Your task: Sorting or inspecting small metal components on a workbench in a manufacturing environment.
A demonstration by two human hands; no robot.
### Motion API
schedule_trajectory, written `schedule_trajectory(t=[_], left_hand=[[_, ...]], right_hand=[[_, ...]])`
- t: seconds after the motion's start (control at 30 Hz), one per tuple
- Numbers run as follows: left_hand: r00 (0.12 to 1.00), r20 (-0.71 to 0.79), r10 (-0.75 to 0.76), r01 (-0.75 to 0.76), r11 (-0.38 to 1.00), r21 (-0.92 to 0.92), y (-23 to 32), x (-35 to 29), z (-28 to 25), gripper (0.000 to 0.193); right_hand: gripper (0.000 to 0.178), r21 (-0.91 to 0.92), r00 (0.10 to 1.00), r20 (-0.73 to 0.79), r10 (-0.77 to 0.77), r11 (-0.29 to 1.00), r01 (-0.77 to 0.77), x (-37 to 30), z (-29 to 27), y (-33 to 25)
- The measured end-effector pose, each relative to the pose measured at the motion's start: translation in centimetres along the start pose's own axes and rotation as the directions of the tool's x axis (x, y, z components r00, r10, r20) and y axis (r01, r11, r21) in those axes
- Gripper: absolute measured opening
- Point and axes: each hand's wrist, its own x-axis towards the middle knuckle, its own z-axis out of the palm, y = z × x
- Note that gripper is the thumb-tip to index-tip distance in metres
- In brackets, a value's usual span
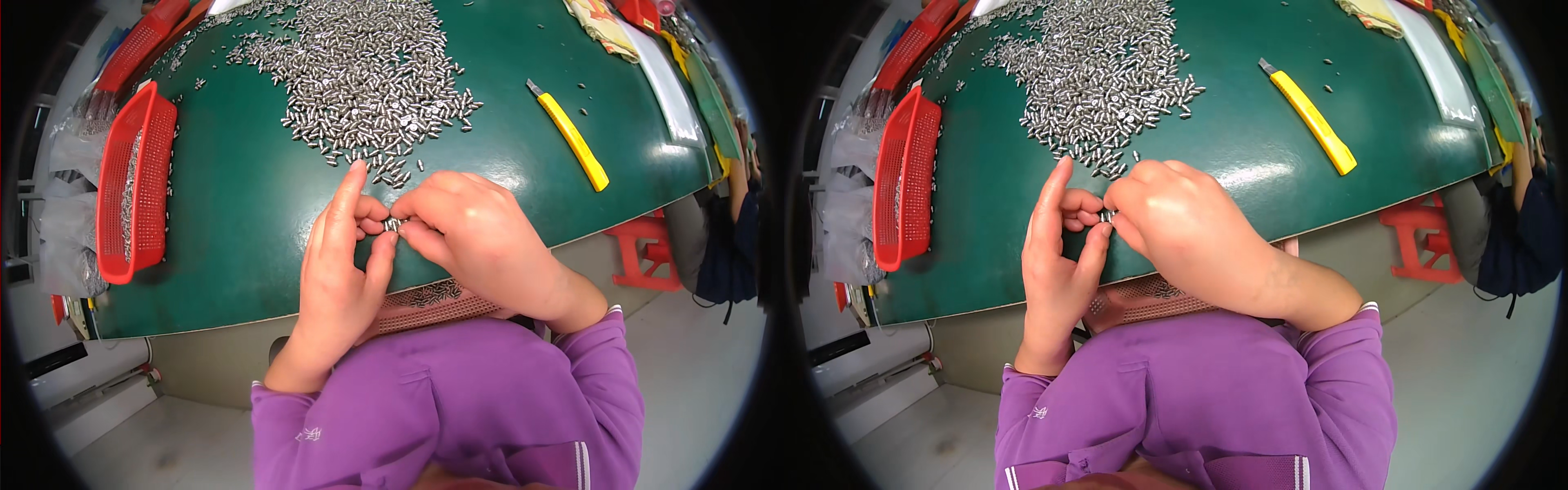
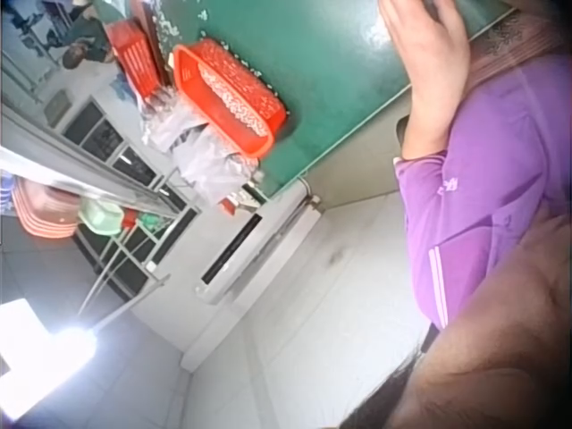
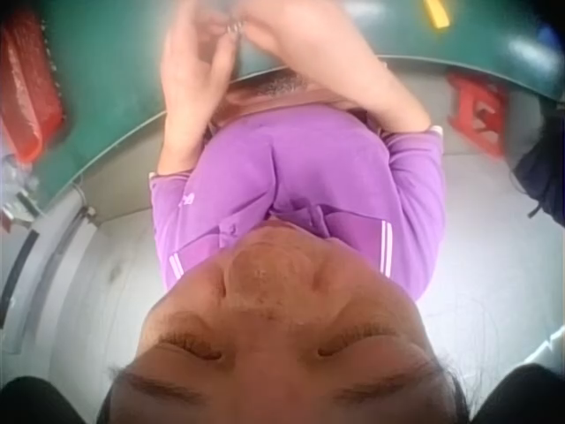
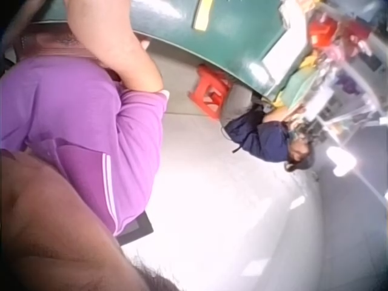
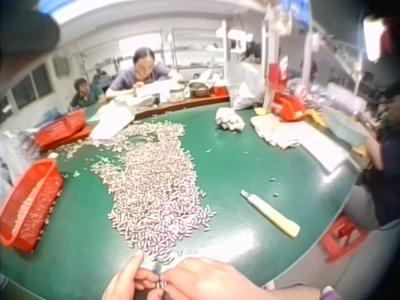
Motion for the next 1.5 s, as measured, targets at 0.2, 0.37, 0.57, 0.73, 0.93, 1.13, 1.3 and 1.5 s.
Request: schedule_trajectory(t=[0.2, 0.37, 0.57, 0.73, 0.93, 1.13, 1.3, 1.5], left_hand=[[1.000, -0.001, -0.016, 0.016, 1.000, -0.011, 0.0, 0.1, -0.1, 0.072], [1.000, 0.004, -0.018, 0.018, 1.000, -0.013, -0.1, 0.2, -0.1, 0.067], [0.999, 0.033, -0.033, 0.036, 0.995, -0.094, -0.4, 0.1, -0.2, 0.066], [0.999, 0.037, -0.030, 0.033, 0.996, -0.084, -0.3, 0.1, -0.3, 0.068], [0.999, 0.044, -0.007, 0.010, 0.997, -0.071, -0.6, 0.1, -0.3, 0.074], [0.997, 0.067, -0.035, 0.041, 0.995, -0.094, -0.3, 0.1, -0.6, 0.078], [0.995, -0.019, -0.100, 0.095, 0.978, -0.186, -0.7, -0.1, -0.2, 0.078], [0.990, -0.063, -0.125, 0.107, 0.965, -0.241, -1.2, -0.3, -0.1, 0.075]], right_hand=[[0.016, 0.061, 0.999, -0.003, 0.051, 0.997, -0.051, 0.2, -0.2, -0.1], [0.012, 0.042, 0.999, -0.033, 0.006, 0.999, -0.005, 0.1, 0.3, 0.0], [0.016, 0.052, 0.997, -0.083, -0.013, 0.999, 0.017, -0.2, 0.9, -0.1], [0.018, 0.048, 0.996, -0.093, -0.014, 0.999, 0.019, -0.2, 0.9, -0.1], [0.021, 0.042, 0.998, -0.057, -0.022, 0.999, 0.025, -0.2, 0.8, -0.1], [0.023, 0.063, 0.999, -0.040, -0.035, 0.997, 0.038, -0.2, 0.7, 0.0], [0.023, 0.015, 0.997, -0.059, -0.040, 0.999, 0.041, 0.1, 1.0, -0.5], [0.014, 0.040, 0.995, 0.068, -0.066, 0.997, 0.064, -0.7, 0.8, -0.7]])
